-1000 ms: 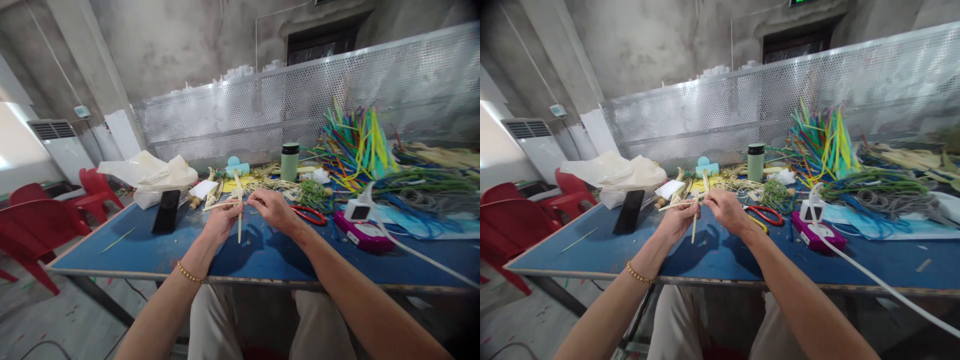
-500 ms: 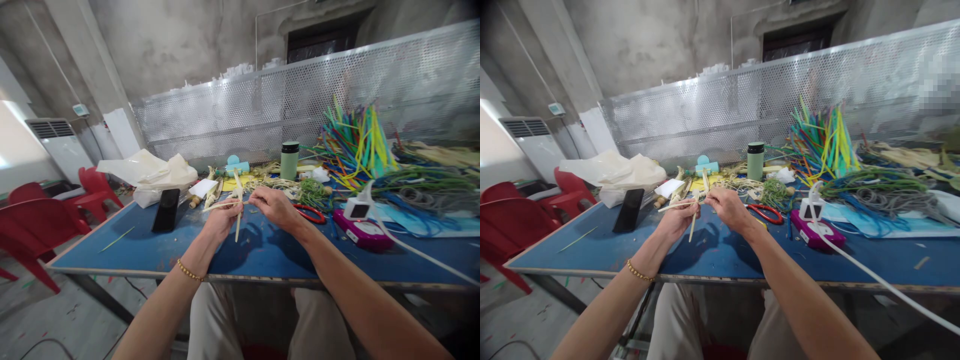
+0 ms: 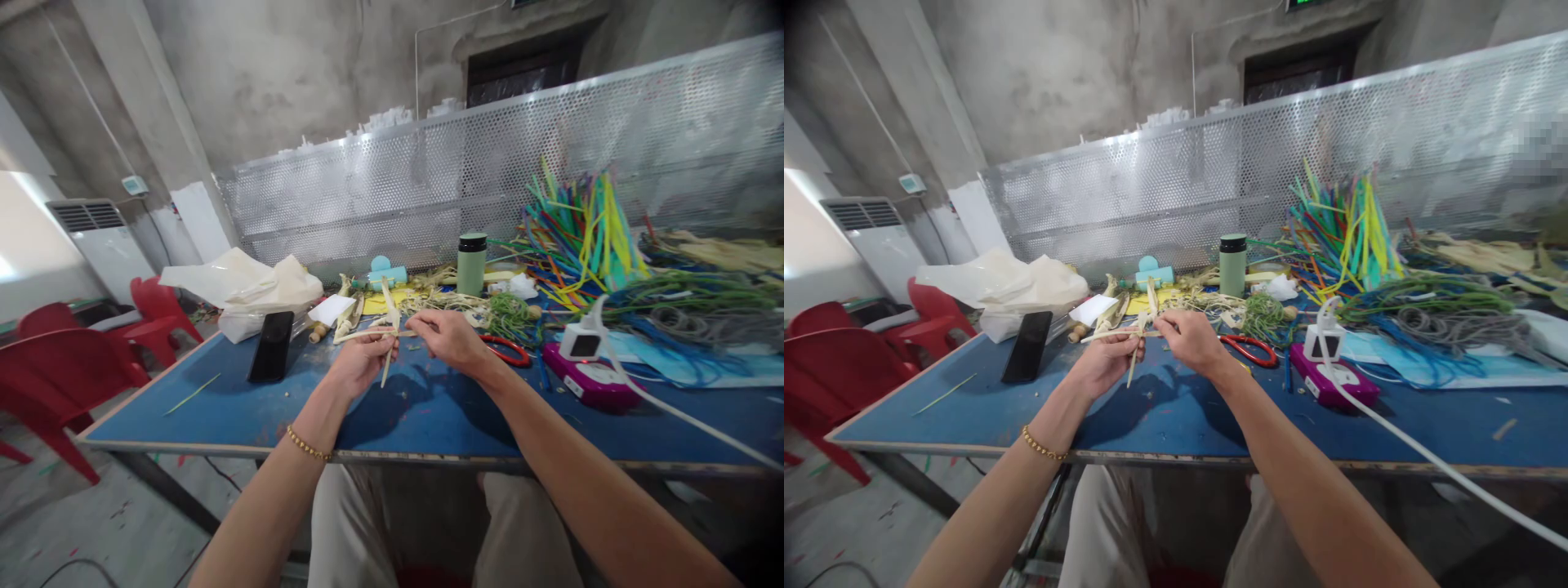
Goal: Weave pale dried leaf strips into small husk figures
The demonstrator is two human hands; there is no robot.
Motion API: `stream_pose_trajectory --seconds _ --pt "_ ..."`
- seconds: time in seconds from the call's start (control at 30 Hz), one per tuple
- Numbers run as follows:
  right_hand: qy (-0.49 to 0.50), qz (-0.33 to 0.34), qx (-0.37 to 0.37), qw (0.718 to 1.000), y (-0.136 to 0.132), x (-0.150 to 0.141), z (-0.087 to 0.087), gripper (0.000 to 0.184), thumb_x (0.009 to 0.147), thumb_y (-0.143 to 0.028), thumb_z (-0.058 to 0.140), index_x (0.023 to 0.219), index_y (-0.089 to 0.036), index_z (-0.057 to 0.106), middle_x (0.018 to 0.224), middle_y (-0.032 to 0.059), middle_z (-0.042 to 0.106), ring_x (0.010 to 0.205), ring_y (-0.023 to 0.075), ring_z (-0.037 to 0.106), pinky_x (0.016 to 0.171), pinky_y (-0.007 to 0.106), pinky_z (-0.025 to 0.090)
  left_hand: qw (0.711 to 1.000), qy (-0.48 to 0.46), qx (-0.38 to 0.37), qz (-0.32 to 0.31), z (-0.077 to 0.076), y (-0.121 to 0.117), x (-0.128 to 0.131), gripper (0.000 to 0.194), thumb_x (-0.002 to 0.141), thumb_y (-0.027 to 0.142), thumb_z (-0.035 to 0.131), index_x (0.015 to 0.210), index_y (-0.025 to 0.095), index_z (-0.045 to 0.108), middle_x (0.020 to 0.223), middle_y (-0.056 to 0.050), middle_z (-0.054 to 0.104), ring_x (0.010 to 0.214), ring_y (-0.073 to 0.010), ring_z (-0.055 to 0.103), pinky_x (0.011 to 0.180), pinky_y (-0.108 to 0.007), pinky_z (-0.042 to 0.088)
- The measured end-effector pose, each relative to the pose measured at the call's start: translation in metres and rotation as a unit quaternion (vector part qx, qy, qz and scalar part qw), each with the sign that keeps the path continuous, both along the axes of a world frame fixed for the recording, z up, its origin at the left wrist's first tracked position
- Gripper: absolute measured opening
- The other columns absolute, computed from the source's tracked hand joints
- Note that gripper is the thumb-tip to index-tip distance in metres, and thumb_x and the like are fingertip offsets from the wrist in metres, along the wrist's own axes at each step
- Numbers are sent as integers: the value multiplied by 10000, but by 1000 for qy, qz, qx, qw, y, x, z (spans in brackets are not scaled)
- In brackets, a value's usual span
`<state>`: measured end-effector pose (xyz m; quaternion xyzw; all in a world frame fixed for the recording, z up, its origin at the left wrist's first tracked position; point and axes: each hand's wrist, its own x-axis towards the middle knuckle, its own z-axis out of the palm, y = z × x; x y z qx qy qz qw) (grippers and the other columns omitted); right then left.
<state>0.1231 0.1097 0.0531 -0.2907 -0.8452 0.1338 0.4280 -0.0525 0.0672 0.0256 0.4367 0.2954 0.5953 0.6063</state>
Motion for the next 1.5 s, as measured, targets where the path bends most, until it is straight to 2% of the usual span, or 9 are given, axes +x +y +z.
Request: stream_pose_trajectory --seconds 0.1,0.23,0.3,0.43,0.57,0.97,1.2,1.37,1.5 --pt "57 27 -79 995 -1 -2 1 247 839 -326 571 697 -155 679 609 12 599 604 136 502 582 261 359 1000 13 -2 -21 1 -2 1 220 615 165 816 779 95 687 689 -41 634 611 -109 565 641 -256 429" --pt "146 84 -223 960 -7 -5 1 211 738 -361 661 692 -156 641 548 -28 529 506 96 420 500 243 332 998 29 -1 -52 4 -7 3 240 638 198 810 827 98 700 708 -48 641 626 -117 572 645 -267 425" --pt "167 86 -244 951 -10 -7 2 216 714 -357 670 656 -158 608 523 -41 490 486 84 390 479 237 315 998 33 1 -55 5 -9 4 248 634 203 815 833 107 705 732 -50 646 659 -124 579 673 -275 434" --pt "164 71 -212 961 -12 -10 2 180 701 -308 646 629 -159 574 565 -34 509 523 83 418 508 233 334 996 72 44 -22 5 -9 7 223 686 305 796 771 119 706 726 -42 629 669 -127 565 679 -283 427" --pt "147 93 -195 965 -14 -12 2 167 728 -293 607 630 -176 538 535 -52 472 508 83 399 503 233 326 991 106 73 30 1 -6 8 248 689 354 792 698 125 698 644 -28 597 618 -124 533 639 -281 403" --pt "157 87 -211 961 -9 -15 -6 160 712 -309 606 633 -190 535 474 -58 472 464 97 410 483 246 334 991 112 49 46 -2 -6 12 236 575 286 853 606 122 685 585 -35 599 581 -111 512 578 -256 364" --pt "174 88 -228 954 -9 -16 -8 162 710 -316 617 652 -189 535 464 -67 454 446 90 390 468 244 323 991 124 42 38 -2 -6 12 244 574 289 849 576 126 668 545 -24 582 540 -94 490 548 -239 348" --pt "186 94 -233 950 -9 -17 -6 205 730 -356 625 669 -185 528 508 -59 459 473 88 388 472 242 305 994 91 54 16 0 -4 10 231 646 321 819 662 122 703 630 -30 614 603 -102 528 602 -243 402" --pt "209 66 -203 954 -5 -16 -7 213 740 -359 631 676 -176 542 560 -45 467 522 92 399 497 241 320 998 48 40 0 0 -2 8 289 589 246 858 815 117 733 742 -49 667 667 -122 576 665 -267 450"
